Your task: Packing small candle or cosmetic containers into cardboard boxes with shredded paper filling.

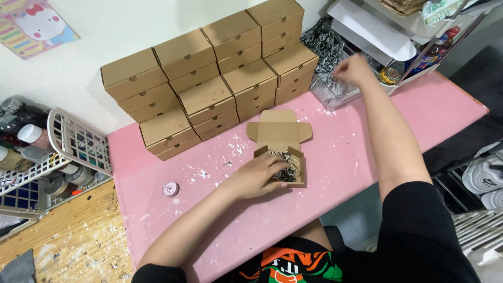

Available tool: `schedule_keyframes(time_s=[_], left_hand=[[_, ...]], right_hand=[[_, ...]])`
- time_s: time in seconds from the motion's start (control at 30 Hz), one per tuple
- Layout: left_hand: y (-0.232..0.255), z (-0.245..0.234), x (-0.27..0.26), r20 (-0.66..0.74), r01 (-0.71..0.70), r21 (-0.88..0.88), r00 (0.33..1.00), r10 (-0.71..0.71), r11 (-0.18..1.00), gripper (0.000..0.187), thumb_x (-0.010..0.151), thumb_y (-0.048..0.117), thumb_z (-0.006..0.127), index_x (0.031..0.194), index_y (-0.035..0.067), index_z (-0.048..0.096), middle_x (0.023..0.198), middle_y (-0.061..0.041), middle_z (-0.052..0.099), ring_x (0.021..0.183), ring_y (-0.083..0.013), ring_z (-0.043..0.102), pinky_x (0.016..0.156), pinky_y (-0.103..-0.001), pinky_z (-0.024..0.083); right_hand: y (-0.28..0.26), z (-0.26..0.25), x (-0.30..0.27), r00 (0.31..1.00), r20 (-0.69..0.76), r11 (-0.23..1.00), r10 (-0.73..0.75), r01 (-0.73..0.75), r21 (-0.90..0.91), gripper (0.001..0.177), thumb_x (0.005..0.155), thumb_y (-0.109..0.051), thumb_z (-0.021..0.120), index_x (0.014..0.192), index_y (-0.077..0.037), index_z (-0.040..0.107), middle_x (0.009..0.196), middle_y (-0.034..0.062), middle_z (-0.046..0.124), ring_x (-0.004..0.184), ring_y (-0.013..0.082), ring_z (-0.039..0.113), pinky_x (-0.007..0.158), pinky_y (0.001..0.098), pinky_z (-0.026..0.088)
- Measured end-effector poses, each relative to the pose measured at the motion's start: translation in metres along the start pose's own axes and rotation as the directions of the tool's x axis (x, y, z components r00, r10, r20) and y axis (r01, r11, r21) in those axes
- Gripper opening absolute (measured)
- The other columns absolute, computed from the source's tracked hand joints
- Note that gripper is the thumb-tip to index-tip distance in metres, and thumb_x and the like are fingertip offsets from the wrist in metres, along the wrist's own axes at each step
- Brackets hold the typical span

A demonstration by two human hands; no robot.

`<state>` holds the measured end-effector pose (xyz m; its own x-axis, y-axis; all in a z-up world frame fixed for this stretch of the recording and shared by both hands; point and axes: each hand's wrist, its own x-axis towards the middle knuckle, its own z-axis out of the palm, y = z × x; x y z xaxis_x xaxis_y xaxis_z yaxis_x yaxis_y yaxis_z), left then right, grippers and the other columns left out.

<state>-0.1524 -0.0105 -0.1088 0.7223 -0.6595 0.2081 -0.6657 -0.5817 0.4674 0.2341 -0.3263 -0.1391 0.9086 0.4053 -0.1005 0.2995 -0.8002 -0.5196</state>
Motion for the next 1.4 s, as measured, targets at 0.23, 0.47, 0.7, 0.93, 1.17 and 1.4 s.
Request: schedule_keyframes(time_s=[0.23,0.47,0.7,0.93,1.17,1.4], left_hand=[[0.005,-0.008,-0.002,-0.042,-0.005,0.062,0.999,0.008,0.998,0.041,0.099,0.038,0.059,0.129,0.010,0.064,0.125,-0.011,0.064,0.117,-0.0309,0.061,0.099,-0.046,0.046],[0.001,0.009,-0.001,0.127,0.112,0.141,0.983,-0.130,0.984,0.042,0.101,0.048,0.053,0.109,0.012,0.073,0.102,-0.009,0.064,0.105,-0.0278,0.062,0.093,-0.046,0.046],[0.002,0.006,-0.004,0.030,0.071,0.109,0.997,-0.075,0.991,0.041,0.100,0.048,0.055,0.104,0.012,0.073,0.107,-0.009,0.064,0.108,-0.0285,0.061,0.092,-0.046,0.046],[-0.001,0.005,-0.006,-0.032,0.051,0.110,0.998,-0.048,0.993,0.039,0.102,0.046,0.054,0.115,0.014,0.071,0.110,-0.007,0.067,0.108,-0.0276,0.062,0.097,-0.045,0.042],[0.001,-0.001,-0.004,-0.046,0.172,0.132,0.985,-0.167,0.976,0.039,0.102,0.045,0.053,0.126,0.017,0.069,0.114,-0.007,0.070,0.112,-0.0246,0.062,0.103,-0.045,0.038],[-0.005,0.008,-0.020,-0.100,0.092,0.165,0.992,-0.076,0.982,0.033,0.101,0.036,0.053,0.111,0.012,0.072,0.112,-0.007,0.067,0.110,-0.0242,0.062,0.103,-0.046,0.038]], right_hand=[[-0.021,-0.010,-0.008,0.540,-0.716,0.884,-0.441,0.123,-0.452,0.030,0.070,-0.003,0.076,0.098,-0.012,0.083,0.103,0.0188,0.075,0.086,0.0341,0.072,0.076,0.0416,0.057],[0.016,0.043,0.043,0.993,0.036,0.910,-0.109,0.115,-0.399,0.031,0.078,-0.016,0.077,0.109,-0.017,0.076,0.103,0.0195,0.074,0.096,0.0393,0.071,0.080,0.0487,0.058],[0.013,0.056,0.046,0.995,-0.074,0.858,-0.068,0.020,-0.513,0.023,0.089,-0.016,0.066,0.104,-0.014,0.083,0.109,0.0167,0.076,0.103,0.0353,0.073,0.089,0.0473,0.059],[-0.011,0.019,0.010,0.970,-0.240,0.999,-0.022,0.012,-0.042,0.033,0.083,-0.032,0.077,0.105,-0.008,0.075,0.101,0.0193,0.075,0.096,0.0332,0.074,0.089,0.0432,0.057],[-0.045,-0.014,-0.062,0.625,-0.624,0.876,-0.470,0.419,-0.240,0.017,0.098,-0.021,0.076,0.108,-0.009,0.083,0.119,0.0183,0.071,0.107,0.0377,0.063,0.093,0.0452,0.051],[-0.097,0.032,-0.159,0.492,-0.738,0.826,-0.462,0.543,-0.155,0.022,0.088,-0.001,0.071,0.105,-0.013,0.078,0.113,0.0090,0.072,0.111,0.0299,0.065,0.100,0.0405,0.052]])
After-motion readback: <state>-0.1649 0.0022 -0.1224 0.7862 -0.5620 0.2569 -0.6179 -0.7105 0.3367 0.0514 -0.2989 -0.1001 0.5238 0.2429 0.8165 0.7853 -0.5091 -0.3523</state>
